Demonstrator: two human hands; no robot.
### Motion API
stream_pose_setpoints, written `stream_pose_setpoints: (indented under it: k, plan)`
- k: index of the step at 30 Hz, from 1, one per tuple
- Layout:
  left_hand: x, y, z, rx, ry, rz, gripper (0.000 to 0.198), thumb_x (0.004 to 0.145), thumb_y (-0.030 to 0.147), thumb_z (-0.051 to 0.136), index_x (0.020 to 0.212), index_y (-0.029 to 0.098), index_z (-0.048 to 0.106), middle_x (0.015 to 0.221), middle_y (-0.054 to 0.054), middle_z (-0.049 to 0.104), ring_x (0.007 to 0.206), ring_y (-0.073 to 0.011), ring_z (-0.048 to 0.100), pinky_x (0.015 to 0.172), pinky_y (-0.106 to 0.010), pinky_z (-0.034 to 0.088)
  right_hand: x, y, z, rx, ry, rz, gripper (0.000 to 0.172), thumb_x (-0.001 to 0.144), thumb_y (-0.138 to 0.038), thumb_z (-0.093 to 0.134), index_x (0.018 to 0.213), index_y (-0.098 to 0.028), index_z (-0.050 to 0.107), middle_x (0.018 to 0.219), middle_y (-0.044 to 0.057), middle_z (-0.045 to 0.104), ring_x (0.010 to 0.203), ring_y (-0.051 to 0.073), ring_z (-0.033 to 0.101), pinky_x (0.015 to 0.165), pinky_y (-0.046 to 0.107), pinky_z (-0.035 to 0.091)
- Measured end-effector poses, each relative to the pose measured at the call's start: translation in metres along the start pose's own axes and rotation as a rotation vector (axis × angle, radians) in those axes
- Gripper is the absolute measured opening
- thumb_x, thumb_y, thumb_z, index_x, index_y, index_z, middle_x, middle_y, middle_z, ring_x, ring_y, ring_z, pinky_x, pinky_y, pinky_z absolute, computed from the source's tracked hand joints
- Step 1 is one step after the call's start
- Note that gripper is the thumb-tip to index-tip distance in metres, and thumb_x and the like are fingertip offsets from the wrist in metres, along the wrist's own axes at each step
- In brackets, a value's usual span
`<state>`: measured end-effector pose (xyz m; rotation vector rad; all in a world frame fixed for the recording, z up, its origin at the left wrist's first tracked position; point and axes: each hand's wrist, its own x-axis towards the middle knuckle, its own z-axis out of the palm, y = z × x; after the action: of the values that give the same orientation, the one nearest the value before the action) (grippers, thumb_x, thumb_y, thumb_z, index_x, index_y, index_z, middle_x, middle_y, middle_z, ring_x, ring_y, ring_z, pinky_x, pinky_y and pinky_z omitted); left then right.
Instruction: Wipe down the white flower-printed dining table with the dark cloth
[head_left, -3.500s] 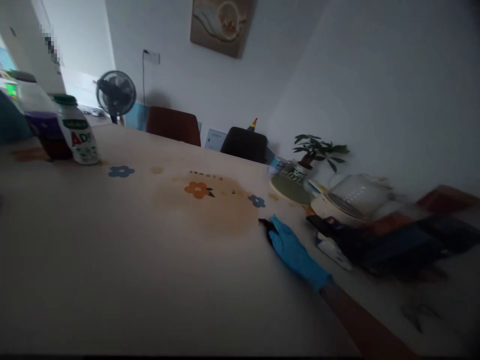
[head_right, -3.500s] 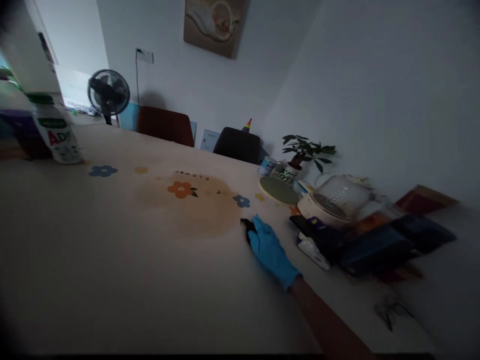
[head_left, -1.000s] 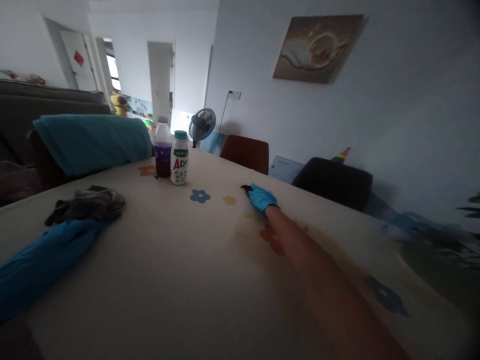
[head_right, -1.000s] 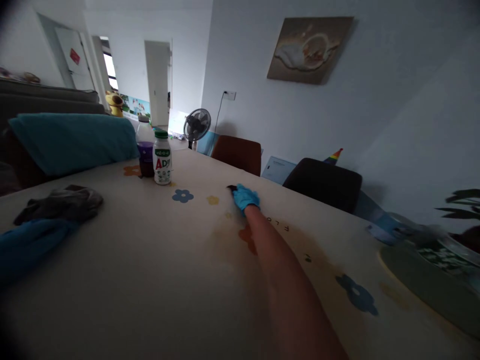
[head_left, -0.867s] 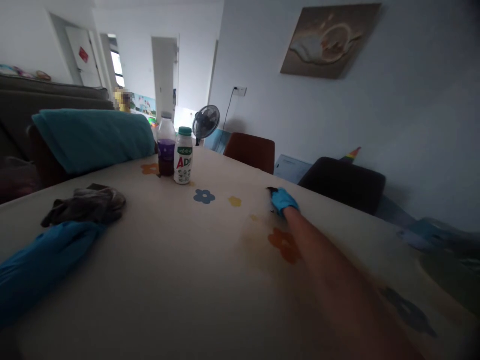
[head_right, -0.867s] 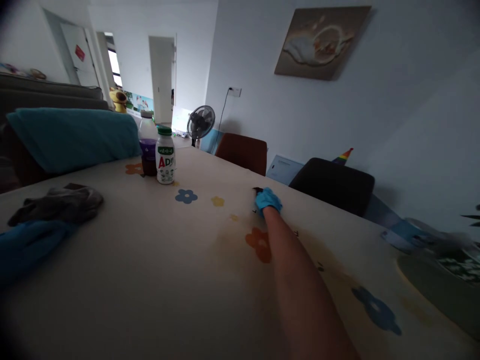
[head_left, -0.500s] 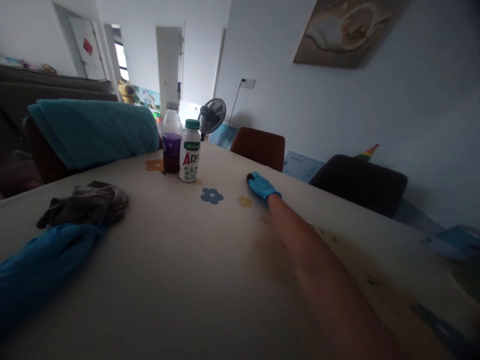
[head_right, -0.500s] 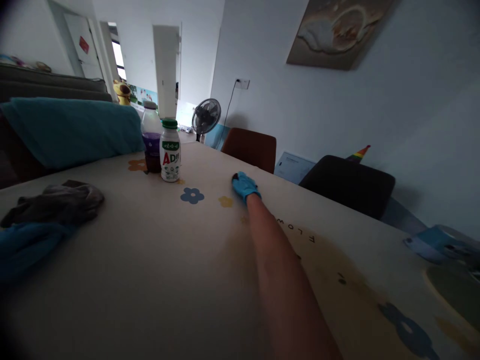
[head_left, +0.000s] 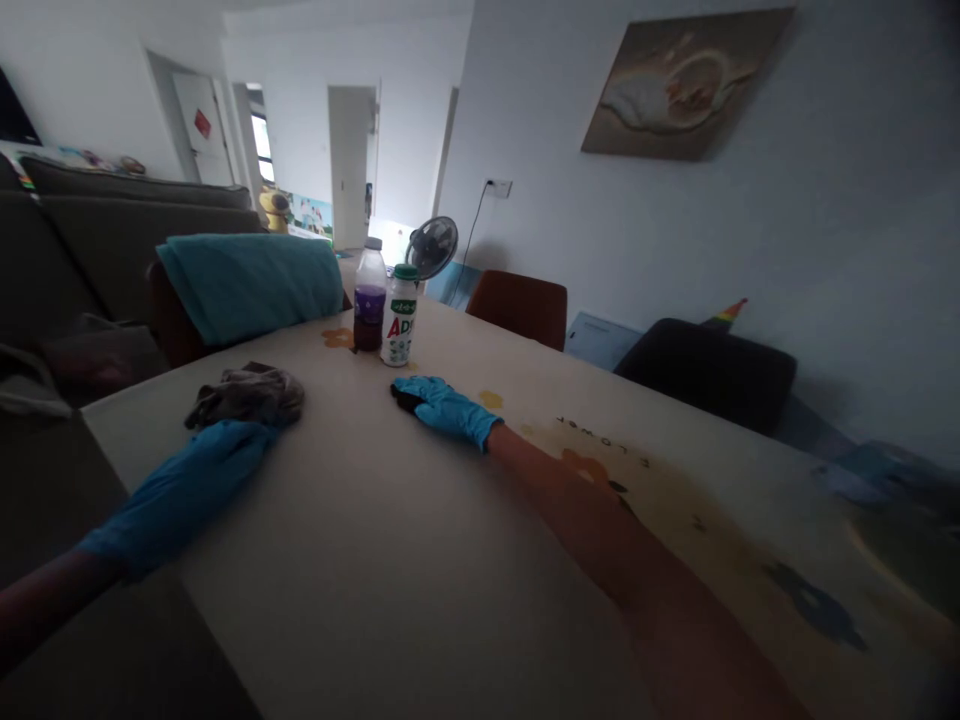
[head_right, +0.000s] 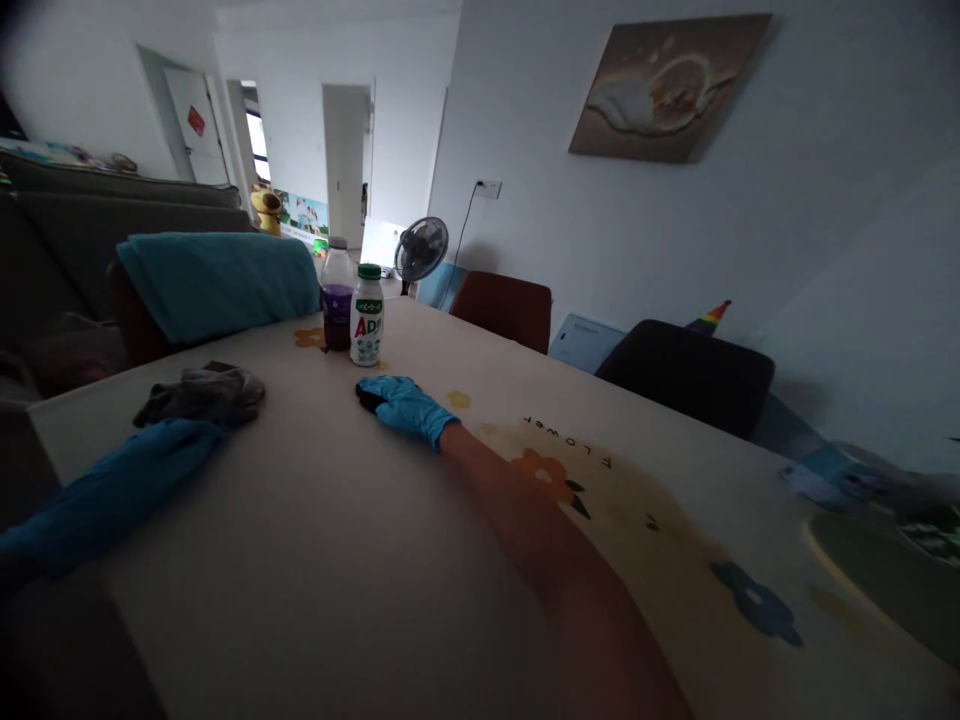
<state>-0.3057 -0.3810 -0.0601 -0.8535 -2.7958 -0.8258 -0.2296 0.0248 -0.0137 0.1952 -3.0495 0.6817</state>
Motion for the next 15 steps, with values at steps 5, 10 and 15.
stream_pose_setpoints:
  k: [5,10,15]
  plan:
    - [0.004,0.017,-0.01,-0.022,-0.016,0.008,0.051,0.101,0.054,0.039,0.113,0.021,0.076,0.138,-0.016,0.081,0.134,-0.0356,0.073,0.133,-0.052,0.051,-0.073,-0.045,0.017,0.06,-0.073,-0.084,0.068,0.114,-0.04,0.063,0.182,-0.045,0.058,0.187,-0.011,0.049,0.181,0.03,0.039,0.153,0.053,0.021]
    - [0.003,0.03,-0.019,-0.01,-0.072,-0.011,0.05,0.105,0.049,0.04,0.116,0.017,0.076,0.139,-0.016,0.08,0.129,-0.0347,0.073,0.126,-0.05,0.055,-0.154,-0.073,0.034,0.094,-0.071,-0.086,0.079,0.109,-0.048,0.059,0.183,-0.064,0.04,0.185,-0.026,0.042,0.181,0.028,0.035,0.153,0.045,0.017]
    - [0.005,0.026,-0.018,-0.001,-0.093,0.011,0.049,0.107,0.049,0.036,0.116,0.019,0.074,0.137,-0.015,0.079,0.131,-0.0335,0.071,0.129,-0.048,0.052,-0.173,-0.068,0.046,0.109,0.007,-0.081,0.076,0.108,-0.055,0.059,0.183,-0.062,0.048,0.187,-0.021,0.044,0.179,0.031,0.041,0.152,0.051,0.025]
